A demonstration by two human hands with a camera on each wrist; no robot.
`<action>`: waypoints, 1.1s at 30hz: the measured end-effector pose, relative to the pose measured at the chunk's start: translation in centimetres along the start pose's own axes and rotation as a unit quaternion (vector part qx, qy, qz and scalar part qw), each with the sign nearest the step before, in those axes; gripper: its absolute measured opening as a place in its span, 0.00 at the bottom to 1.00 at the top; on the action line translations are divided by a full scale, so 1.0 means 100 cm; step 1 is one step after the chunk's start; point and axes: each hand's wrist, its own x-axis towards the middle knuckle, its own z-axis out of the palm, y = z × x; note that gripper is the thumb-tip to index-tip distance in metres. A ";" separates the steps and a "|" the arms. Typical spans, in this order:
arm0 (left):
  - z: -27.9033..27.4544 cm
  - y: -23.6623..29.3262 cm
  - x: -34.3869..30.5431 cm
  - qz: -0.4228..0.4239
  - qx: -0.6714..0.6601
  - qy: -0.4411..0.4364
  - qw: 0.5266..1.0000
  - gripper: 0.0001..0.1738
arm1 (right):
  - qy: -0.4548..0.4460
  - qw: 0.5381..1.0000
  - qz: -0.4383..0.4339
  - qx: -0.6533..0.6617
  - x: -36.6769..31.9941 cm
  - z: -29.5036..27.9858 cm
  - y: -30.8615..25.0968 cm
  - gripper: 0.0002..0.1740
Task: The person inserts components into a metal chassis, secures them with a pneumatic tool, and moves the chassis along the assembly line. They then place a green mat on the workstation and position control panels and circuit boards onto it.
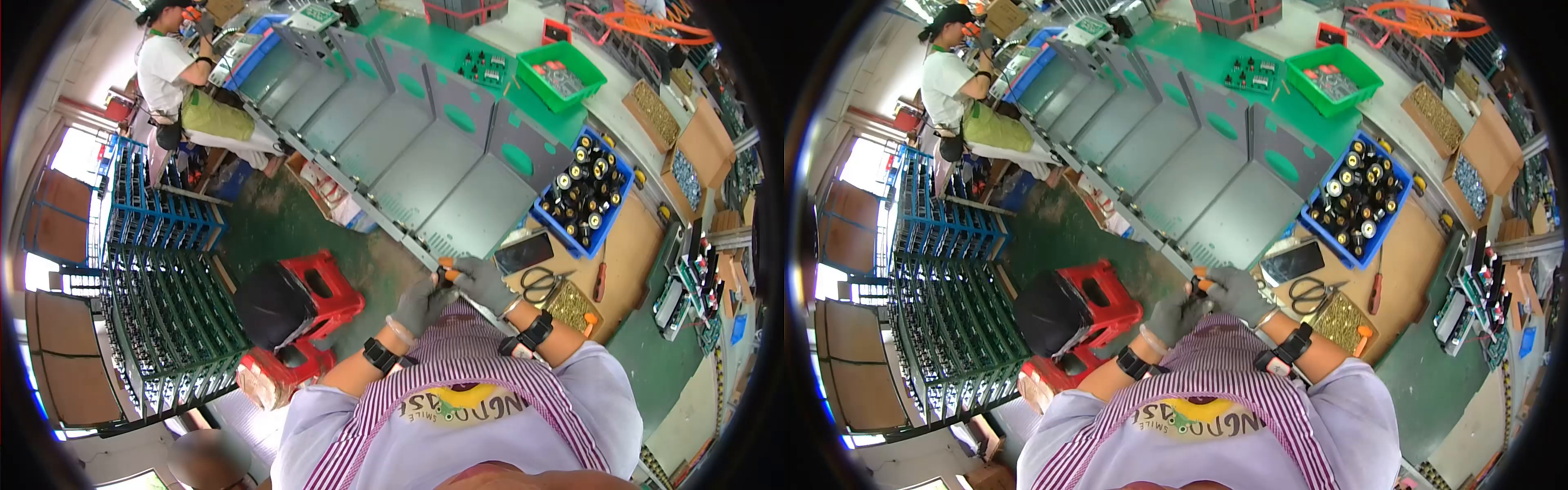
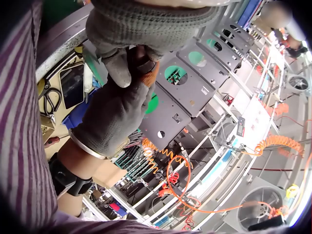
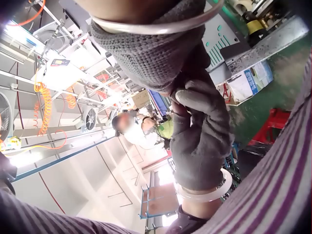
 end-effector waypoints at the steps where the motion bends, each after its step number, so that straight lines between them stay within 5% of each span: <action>1: 0.000 0.002 0.001 0.037 0.052 0.025 0.998 0.17 | 0.024 0.999 -0.024 -0.008 -0.003 0.003 0.005 0.21; 3: -0.002 -0.007 0.000 0.067 0.092 0.058 0.992 0.17 | 0.094 0.995 -0.039 -0.013 -0.006 0.009 0.014 0.20; 5: -0.014 -0.029 -0.002 0.036 0.013 0.077 0.996 0.18 | 0.133 0.989 0.052 0.043 -0.002 -0.010 0.006 0.20; 8: -0.012 -0.021 -0.013 -0.062 -0.164 0.115 0.978 0.18 | 0.049 0.973 0.189 0.124 0.009 -0.024 0.037 0.21; 10: -0.017 -0.024 -0.009 -0.178 -0.303 0.155 0.923 0.18 | 0.008 0.967 0.222 0.126 0.008 -0.021 0.052 0.20; 13: -0.024 -0.060 0.003 -0.012 0.071 0.083 0.994 0.10 | -0.034 0.970 0.230 0.068 0.014 -0.015 0.051 0.21; 16: -0.006 -0.024 0.013 0.099 0.366 0.011 0.925 0.09 | -0.035 0.974 0.213 0.067 0.011 0.007 0.071 0.19; 18: -0.004 -0.034 0.022 -0.037 0.058 0.057 0.996 0.09 | -0.040 0.980 0.194 0.038 0.007 0.009 0.067 0.19; 20: -0.003 -0.032 0.023 -0.045 0.074 0.053 0.995 0.09 | -0.048 0.981 0.182 0.043 0.008 0.009 0.063 0.19; 22: 0.009 0.001 0.016 0.077 0.409 -0.004 0.909 0.09 | -0.060 0.979 0.179 0.082 0.008 0.010 0.060 0.20; 24: 0.012 -0.002 0.017 0.045 0.283 0.024 0.958 0.10 | -0.052 0.980 0.182 0.059 0.006 0.013 0.065 0.20; 28: 0.008 -0.012 0.021 0.017 0.350 0.022 0.936 0.12 | -0.075 0.981 0.163 0.073 0.007 0.016 0.077 0.20; 30: -0.001 -0.044 0.028 0.007 0.139 0.037 0.990 0.13 | -0.106 0.983 0.144 0.048 0.007 0.007 0.070 0.20; 32: -0.009 -0.058 0.027 0.060 0.162 0.037 0.984 0.13 | -0.119 0.985 0.123 0.018 0.007 0.005 0.070 0.20; 33: -0.003 -0.039 0.024 0.118 0.289 0.029 0.950 0.12 | -0.118 0.987 0.111 0.000 0.006 0.006 0.072 0.20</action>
